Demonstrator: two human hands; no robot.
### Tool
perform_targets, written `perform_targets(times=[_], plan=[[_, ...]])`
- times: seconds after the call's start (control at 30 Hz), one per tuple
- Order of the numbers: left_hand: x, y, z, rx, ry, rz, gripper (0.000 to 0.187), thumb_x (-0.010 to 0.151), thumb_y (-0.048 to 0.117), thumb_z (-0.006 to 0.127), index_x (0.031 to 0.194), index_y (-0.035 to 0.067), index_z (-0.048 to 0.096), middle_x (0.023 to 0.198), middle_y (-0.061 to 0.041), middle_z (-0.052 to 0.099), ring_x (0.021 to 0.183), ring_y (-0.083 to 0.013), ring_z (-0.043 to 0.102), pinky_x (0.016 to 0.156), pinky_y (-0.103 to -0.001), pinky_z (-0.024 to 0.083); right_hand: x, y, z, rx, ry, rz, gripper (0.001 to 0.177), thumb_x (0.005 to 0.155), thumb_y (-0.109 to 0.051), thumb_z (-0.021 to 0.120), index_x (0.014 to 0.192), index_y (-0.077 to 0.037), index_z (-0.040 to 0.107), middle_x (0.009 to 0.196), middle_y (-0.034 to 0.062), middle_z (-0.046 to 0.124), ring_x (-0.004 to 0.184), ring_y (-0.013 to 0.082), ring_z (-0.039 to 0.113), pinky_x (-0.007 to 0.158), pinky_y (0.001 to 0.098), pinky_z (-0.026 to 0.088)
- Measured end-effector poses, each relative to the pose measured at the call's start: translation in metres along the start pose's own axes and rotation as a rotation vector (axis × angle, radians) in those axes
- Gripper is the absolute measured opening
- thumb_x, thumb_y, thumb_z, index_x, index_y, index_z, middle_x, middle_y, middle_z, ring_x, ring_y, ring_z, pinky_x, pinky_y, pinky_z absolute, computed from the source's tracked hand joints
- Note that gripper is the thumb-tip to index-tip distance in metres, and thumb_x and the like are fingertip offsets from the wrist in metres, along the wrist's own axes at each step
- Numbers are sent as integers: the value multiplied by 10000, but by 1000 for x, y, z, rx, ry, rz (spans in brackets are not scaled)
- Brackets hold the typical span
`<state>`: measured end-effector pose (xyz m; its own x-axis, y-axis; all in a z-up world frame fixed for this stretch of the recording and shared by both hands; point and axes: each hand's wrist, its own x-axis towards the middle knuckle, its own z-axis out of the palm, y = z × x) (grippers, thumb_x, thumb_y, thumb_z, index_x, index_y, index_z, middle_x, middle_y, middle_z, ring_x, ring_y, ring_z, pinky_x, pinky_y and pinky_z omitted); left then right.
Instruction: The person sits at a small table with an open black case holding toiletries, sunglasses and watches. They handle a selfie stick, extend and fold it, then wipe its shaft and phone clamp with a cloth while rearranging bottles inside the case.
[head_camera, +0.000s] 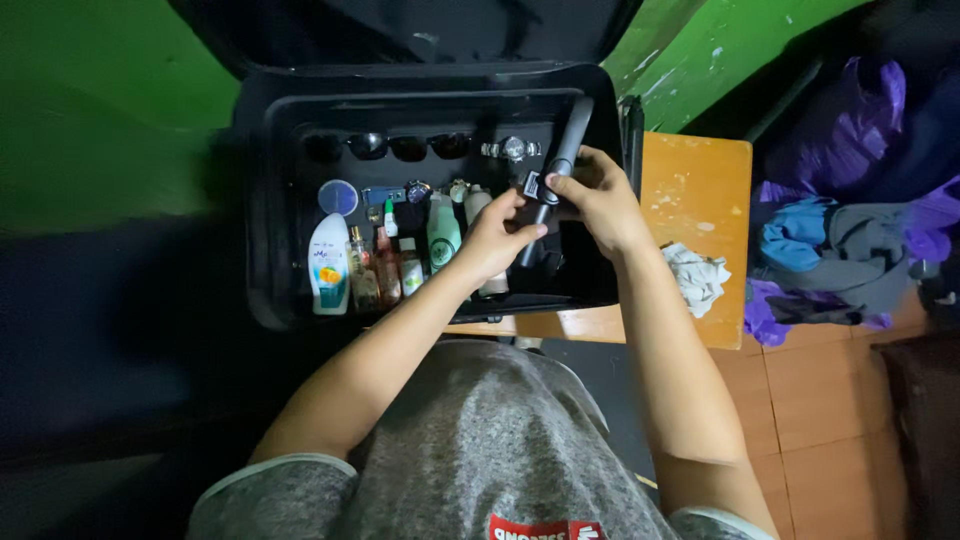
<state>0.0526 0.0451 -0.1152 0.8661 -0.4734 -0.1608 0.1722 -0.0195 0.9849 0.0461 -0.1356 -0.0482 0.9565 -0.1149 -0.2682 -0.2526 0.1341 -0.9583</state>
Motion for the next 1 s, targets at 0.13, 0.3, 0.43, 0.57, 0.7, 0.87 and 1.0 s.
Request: perform_targets(times=[0.13,0.3,0.43,0.57,0.7,0.87,1.0], plan=[[6,-3,-28,498,-70,-95,540,886,221,785,1380,105,601,1293,-113,647,1191,-249,627,1021,-385,475,18,32,-14,-120,-51,49,594,864,-86,765,1404,7,535,1079,95,706,955,193,705,775,373,617],[1,-10,-62,891,209,22,671,838,235,774,1453,133,524,1512,-74,485,1368,-307,440,1115,-525,293,48,95,-24,-357,-130,55,705,792,-45,818,1418,30,502,1168,129,722,1063,215,689,939,348,550],[-11,-16,-80,877,275,19,638,835,250,751,1435,154,558,1510,-80,505,1393,-303,455,1119,-514,322,57,139,-26,-470,-132,209,731,763,-98,846,1401,56,525,1183,178,719,1077,263,694,973,371,549],[-17,-26,-86,877,297,9,617,836,256,751,1417,156,569,1498,-82,513,1377,-320,467,1121,-508,341,65,166,-32,-552,-168,282,786,771,-150,872,1416,72,480,1206,213,704,1124,280,692,1013,372,526],[-16,-31,-84,825,301,42,640,834,248,760,1424,116,552,1483,-111,507,1372,-339,456,1135,-500,330,77,190,-41,-616,-226,261,740,773,-136,857,1410,47,527,1269,208,666,1174,295,640,1022,385,486],[-14,-24,-79,809,269,-29,648,838,270,760,1435,139,542,1489,-82,502,1395,-315,436,1141,-541,307,89,216,-42,-685,-273,256,659,815,-177,806,1373,59,546,1260,203,721,1170,276,682,1026,359,512],[-10,-13,-71,826,263,-68,648,848,305,755,1442,165,535,1508,-58,488,1422,-301,411,1161,-556,288,96,227,-42,-910,-264,293,698,829,-282,754,1407,27,513,1275,220,704,1194,288,678,1035,344,503]])
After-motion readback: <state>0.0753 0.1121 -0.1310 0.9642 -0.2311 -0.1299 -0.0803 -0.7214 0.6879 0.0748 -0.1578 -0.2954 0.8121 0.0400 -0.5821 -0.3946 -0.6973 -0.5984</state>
